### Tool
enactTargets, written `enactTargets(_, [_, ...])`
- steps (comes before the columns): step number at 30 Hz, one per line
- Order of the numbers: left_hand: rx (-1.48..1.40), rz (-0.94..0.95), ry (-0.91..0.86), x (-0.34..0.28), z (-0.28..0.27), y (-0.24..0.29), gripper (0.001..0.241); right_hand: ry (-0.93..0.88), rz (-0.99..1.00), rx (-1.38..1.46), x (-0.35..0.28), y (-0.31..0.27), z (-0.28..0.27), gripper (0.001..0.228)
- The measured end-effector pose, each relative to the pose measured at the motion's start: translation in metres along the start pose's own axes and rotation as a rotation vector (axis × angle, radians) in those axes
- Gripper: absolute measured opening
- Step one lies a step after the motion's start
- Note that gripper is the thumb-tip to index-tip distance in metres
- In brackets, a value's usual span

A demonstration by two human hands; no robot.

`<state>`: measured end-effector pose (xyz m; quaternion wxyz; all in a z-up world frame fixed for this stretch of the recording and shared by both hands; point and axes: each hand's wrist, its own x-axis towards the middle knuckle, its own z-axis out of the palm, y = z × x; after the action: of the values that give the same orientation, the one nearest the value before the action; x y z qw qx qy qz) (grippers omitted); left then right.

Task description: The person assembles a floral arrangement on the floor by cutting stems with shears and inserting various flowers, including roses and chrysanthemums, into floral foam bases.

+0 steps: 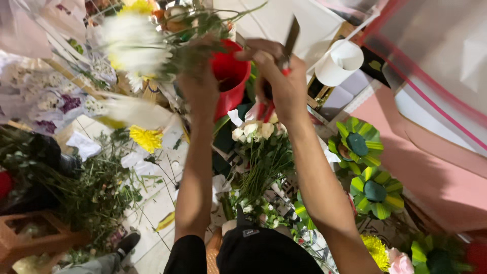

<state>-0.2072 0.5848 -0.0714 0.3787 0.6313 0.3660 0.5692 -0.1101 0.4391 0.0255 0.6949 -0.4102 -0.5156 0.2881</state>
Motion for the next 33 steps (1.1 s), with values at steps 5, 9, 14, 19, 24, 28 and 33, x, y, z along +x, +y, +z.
enactTargets(5, [-0.106,0.007,0.244,0.011,-0.041,0.033,0.015,0.143,-0.012,-0.757,-0.03,0.003,-0.026,0.04])
enactTargets(9, [-0.346,0.36,-0.1,-0.028,-0.057,0.107,0.019,0.075,-0.325,-0.895,-0.076,-0.016,-0.045,0.058])
enactTargets(14, [-0.27,0.357,-0.225,-0.081,-0.054,0.117,0.029,0.086,-0.012,-0.993,-0.142,-0.053,-0.051,0.06])
enactTargets(19, [-0.417,0.241,-0.579,-0.154,0.003,0.095,0.021,0.242,0.191,-0.926,-0.23,-0.016,-0.073,0.025])
enactTargets(24, [-0.224,0.014,-0.356,-0.229,0.025,0.016,0.041,0.551,0.437,-0.699,-0.311,0.018,-0.083,0.008])
enactTargets(28, [-0.127,-0.331,-0.262,-0.252,0.036,-0.008,0.014,0.592,0.519,-0.53,-0.346,0.031,-0.089,0.009])
enactTargets(33, [-0.136,-0.447,-0.647,-0.259,0.055,-0.001,0.042,0.587,0.631,-0.352,-0.385,0.063,-0.083,0.01])
